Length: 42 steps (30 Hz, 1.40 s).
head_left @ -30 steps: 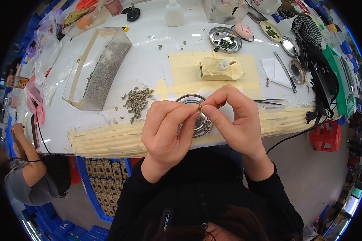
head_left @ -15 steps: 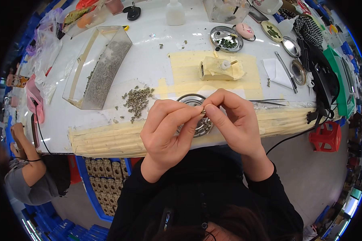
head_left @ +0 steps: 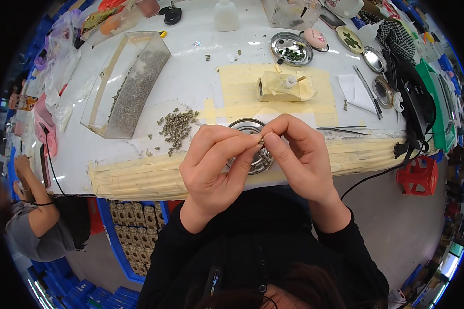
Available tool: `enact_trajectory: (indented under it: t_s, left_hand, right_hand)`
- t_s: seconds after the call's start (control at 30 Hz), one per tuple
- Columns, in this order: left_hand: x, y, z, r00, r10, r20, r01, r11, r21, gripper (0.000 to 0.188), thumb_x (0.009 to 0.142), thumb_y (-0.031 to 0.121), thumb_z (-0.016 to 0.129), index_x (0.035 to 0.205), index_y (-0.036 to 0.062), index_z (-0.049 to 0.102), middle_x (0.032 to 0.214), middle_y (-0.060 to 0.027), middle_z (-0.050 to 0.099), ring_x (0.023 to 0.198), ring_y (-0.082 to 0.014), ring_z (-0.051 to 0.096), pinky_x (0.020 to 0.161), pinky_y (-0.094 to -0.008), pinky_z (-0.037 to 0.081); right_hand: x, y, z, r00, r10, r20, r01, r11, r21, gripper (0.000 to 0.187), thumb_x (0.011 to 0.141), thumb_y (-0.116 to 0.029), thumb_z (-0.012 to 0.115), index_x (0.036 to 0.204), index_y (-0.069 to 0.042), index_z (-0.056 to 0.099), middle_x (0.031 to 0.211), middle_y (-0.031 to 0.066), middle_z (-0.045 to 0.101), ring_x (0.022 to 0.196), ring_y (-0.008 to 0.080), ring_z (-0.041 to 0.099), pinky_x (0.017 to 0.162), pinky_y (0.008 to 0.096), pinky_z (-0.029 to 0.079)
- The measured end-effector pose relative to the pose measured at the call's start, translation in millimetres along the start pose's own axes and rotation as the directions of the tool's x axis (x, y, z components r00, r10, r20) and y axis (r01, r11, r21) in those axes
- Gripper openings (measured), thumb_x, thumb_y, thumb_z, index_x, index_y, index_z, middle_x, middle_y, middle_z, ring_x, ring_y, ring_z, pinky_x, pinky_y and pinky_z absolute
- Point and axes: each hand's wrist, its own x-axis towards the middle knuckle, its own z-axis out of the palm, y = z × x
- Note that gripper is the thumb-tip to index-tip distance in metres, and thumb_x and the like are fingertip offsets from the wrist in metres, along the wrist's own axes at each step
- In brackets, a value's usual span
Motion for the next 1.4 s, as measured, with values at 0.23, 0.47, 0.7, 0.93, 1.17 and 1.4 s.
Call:
enact_trajectory:
  t_s: [0.23,0.47,0.7,0.93,1.17,1.4]
  left_hand:
    - [1.8,1.2,4.0,0.996,0.085,-0.006,-0.083,0.984,0.158,0.025,0.072,-0.007,0.080,0.095,0.0005,0.072,0.085,-0.0076,0.067,0.073,-0.0219,0.061,0.063,-0.0307,0.047]
    - [1.6,-0.1,-0.4,1.000,0.004,0.022,-0.003,1.000,-0.028,0.025,0.072,-0.008,0.080,0.094,0.0009,0.073,0.085,-0.0070,0.067,0.073,-0.0208,0.061,0.064,-0.0299,0.048]
    - [2.8,0.4,1.5,0.997,0.075,0.000,-0.075,0.996,0.044,0.025,0.072,-0.008,0.079,0.094,0.0013,0.073,0.084,-0.0071,0.068,0.073,-0.0214,0.062,0.063,-0.0304,0.048]
    - [3.4,1.0,0.6,0.996,0.093,0.007,-0.093,0.994,0.065,0.025,0.072,-0.008,0.080,0.094,0.0008,0.073,0.083,-0.0072,0.068,0.073,-0.0217,0.062,0.063,-0.0306,0.048]
    - [4.2,-0.7,-1.8,0.998,0.055,0.025,-0.054,0.996,-0.065,0.023,0.073,-0.008,0.079,0.093,0.0008,0.073,0.083,-0.0070,0.067,0.073,-0.0207,0.062,0.063,-0.0300,0.048]
    - [3.3,0.5,3.2,0.994,0.106,-0.012,-0.105,0.990,0.089,0.024,0.073,-0.009,0.079,0.094,0.0008,0.073,0.083,-0.0071,0.068,0.073,-0.0207,0.062,0.063,-0.0299,0.048]
  right_hand:
    - [4.9,1.1,-3.7,0.854,-0.513,0.081,0.450,0.652,-0.610,0.006,0.093,-0.004,0.068,0.090,0.001,0.065,0.083,0.0089,0.065,0.074,0.0157,0.059,0.068,0.0279,0.045]
    - [-2.3,3.1,-1.8,0.995,-0.096,-0.014,0.094,0.989,-0.116,0.007,0.093,-0.005,0.067,0.091,0.002,0.065,0.083,0.0094,0.065,0.074,0.0163,0.058,0.069,0.0277,0.046]
    - [0.5,1.5,-0.4,0.938,-0.346,-0.028,0.309,0.869,-0.388,0.006,0.088,-0.003,0.071,0.088,-0.001,0.066,0.081,0.0075,0.064,0.072,0.0219,0.057,0.067,0.0312,0.045]
    - [3.2,4.5,0.8,0.882,-0.471,0.014,0.410,0.753,-0.515,0.006,0.084,-0.002,0.071,0.086,-0.002,0.065,0.079,0.0065,0.063,0.071,0.0263,0.056,0.065,0.0339,0.044]
    - [-3.6,-2.3,2.5,0.983,-0.175,-0.049,0.163,0.970,-0.179,0.006,0.085,-0.002,0.071,0.087,-0.002,0.065,0.078,0.0066,0.062,0.072,0.0265,0.056,0.066,0.0340,0.043]
    - [5.2,2.1,-0.3,0.806,-0.585,0.090,0.478,0.555,-0.681,0.005,0.087,-0.002,0.070,0.087,-0.002,0.064,0.080,0.0068,0.063,0.071,0.0255,0.055,0.066,0.0338,0.043]
